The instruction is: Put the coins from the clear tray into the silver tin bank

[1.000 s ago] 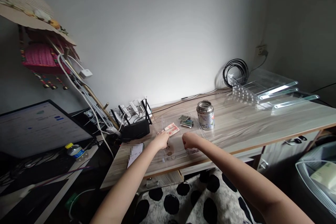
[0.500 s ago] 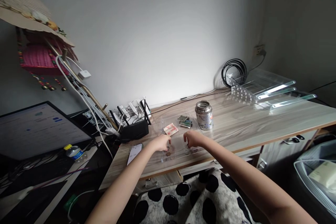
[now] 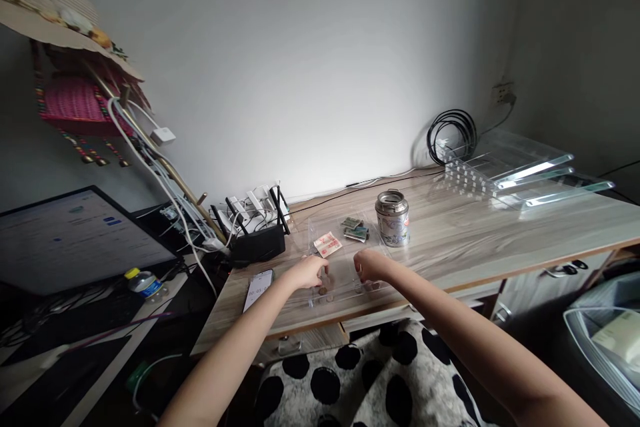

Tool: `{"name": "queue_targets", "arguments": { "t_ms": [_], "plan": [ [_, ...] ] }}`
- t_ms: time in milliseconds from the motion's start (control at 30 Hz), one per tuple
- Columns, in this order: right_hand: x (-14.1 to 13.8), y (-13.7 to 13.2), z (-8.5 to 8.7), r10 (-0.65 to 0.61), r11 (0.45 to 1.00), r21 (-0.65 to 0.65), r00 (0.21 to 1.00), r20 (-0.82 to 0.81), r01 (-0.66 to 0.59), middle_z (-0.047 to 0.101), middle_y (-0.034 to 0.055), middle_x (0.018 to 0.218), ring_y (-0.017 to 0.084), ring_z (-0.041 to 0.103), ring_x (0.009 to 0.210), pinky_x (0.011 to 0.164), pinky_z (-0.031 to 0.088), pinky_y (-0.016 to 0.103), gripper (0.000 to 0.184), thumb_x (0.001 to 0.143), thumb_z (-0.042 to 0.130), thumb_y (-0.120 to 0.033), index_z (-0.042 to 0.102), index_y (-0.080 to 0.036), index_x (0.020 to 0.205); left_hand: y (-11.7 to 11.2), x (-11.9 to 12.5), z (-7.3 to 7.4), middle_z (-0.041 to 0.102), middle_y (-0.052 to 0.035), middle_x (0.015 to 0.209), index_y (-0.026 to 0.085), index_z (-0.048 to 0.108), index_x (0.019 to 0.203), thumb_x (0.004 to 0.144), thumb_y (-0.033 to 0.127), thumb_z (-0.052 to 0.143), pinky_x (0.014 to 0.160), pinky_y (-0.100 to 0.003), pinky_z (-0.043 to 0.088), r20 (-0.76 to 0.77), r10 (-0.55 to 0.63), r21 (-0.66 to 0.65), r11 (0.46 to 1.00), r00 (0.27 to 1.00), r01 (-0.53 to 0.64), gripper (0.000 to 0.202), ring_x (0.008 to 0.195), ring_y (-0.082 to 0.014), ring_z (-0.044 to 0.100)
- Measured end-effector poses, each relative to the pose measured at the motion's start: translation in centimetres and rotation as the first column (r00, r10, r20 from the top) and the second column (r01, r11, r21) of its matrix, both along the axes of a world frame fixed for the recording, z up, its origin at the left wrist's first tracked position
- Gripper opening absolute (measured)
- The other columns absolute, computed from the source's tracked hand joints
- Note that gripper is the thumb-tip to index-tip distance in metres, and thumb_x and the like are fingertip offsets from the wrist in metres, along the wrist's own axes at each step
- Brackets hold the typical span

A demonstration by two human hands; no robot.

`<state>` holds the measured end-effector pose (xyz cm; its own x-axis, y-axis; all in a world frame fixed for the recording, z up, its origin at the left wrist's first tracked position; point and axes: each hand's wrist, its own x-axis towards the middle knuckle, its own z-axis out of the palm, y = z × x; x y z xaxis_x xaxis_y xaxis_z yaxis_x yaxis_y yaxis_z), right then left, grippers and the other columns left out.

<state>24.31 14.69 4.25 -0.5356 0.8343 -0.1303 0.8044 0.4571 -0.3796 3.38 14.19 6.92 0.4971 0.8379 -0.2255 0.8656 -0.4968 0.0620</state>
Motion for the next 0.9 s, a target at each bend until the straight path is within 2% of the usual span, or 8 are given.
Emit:
{"name": "queue_targets", "arguments": {
  "t_ms": [167, 267, 367, 433, 500, 667, 900],
  "plan": [
    [0.3, 0.4, -0.3, -0.005, 1.0, -0.017, 0.999, 0.042, 0.006, 0.064, 0.0037, 0.071, 0.014, 0.054, 0.06, 0.047, 0.033, 0.019, 0.023, 0.049, 0.059, -0.017, 0.065, -0.014, 0.071, 0.3, -0.4, -0.6, 0.061, -0.0031, 0.071, 0.018, 0.062, 0.071, 0.055, 0.016, 0.063, 0.058, -0.023, 0.038, 0.047, 0.034, -0.052, 0.998, 0.998, -0.031, 0.016, 0.065, -0.0149, 0.055],
    [0.6, 0.5, -0.5, 0.006, 1.0, 0.004, 0.999, 0.035, -0.006, 0.063, 0.0038, 0.07, 0.014, 0.054, 0.06, 0.047, 0.033, 0.019, 0.022, 0.049, 0.06, -0.019, 0.065, -0.014, 0.069, 0.4, -0.7, -0.8, 0.06, -0.0031, 0.066, 0.017, 0.063, 0.067, 0.057, 0.014, 0.06, 0.056, -0.022, 0.038, 0.074, 0.044, -0.092, 0.995, 0.996, -0.038, 0.011, 0.06, -0.0135, 0.053],
    [0.7, 0.2, -0.5, 0.015, 1.0, 0.012, 1.0, 0.003, -0.015, 0.063, 0.0029, 0.068, 0.012, 0.053, 0.058, 0.046, 0.031, 0.019, 0.019, 0.05, 0.06, -0.019, 0.065, -0.015, 0.068, 0.1, -0.9, -0.7, 0.06, -0.0048, 0.069, 0.017, 0.062, 0.061, 0.055, 0.013, 0.062, 0.065, -0.027, 0.039, 0.105, 0.008, -0.013, 1.0, 0.994, -0.007, 0.007, 0.069, -0.017, 0.054],
    [0.7, -0.1, -0.5, 0.011, 1.0, 0.008, 1.0, -0.019, -0.011, 0.062, 0.0023, 0.067, 0.011, 0.052, 0.057, 0.046, 0.031, 0.018, 0.016, 0.051, 0.058, -0.018, 0.064, -0.016, 0.066, -0.2, -1.0, -0.5, 0.06, -0.0062, 0.076, 0.017, 0.061, 0.055, 0.053, 0.014, 0.064, 0.076, -0.033, 0.036, 0.121, -0.029, 0.087, 0.996, 0.992, 0.019, 0.005, 0.082, -0.0212, 0.052],
    [0.8, -0.2, -0.6, 0.006, 1.0, 0.009, 0.999, -0.042, -0.006, 0.062, 0.0017, 0.066, 0.011, 0.052, 0.056, 0.046, 0.031, 0.018, 0.015, 0.052, 0.057, -0.017, 0.063, -0.016, 0.065, -0.5, -1.0, -0.2, 0.06, -0.0062, 0.077, 0.018, 0.061, 0.054, 0.054, 0.013, 0.064, 0.082, -0.037, 0.031, 0.11, -0.037, 0.131, 0.991, 0.993, 0.023, 0.006, 0.088, -0.0231, 0.049],
    [1.0, -0.1, -1.1, 0.009, 1.0, 0.026, 0.995, -0.098, -0.006, 0.061, 0.0005, 0.066, 0.01, 0.05, 0.056, 0.047, 0.031, 0.017, 0.016, 0.052, 0.057, -0.017, 0.062, -0.017, 0.067, -0.4, -0.4, 0.1, 0.06, -0.0054, 0.069, 0.019, 0.062, 0.057, 0.055, 0.008, 0.059, 0.086, -0.043, 0.026, 0.018, -0.006, 0.11, 0.994, 1.0, 0.004, 0.012, 0.085, -0.0231, 0.05],
    [1.0, -0.2, -1.5, -0.023, 0.999, 0.024, 0.993, -0.118, 0.026, 0.06, 0.0001, 0.064, 0.01, 0.049, 0.055, 0.045, 0.029, 0.017, 0.017, 0.05, 0.057, -0.017, 0.061, -0.017, 0.067, 0.3, 1.2, 0.5, 0.061, -0.0081, 0.072, 0.017, 0.06, 0.053, 0.053, 0.002, 0.055, 0.085, -0.042, 0.026, -0.045, -0.057, 0.067, 0.996, 0.997, 0.06, 0.015, 0.082, -0.0245, 0.054]
  ]
}}
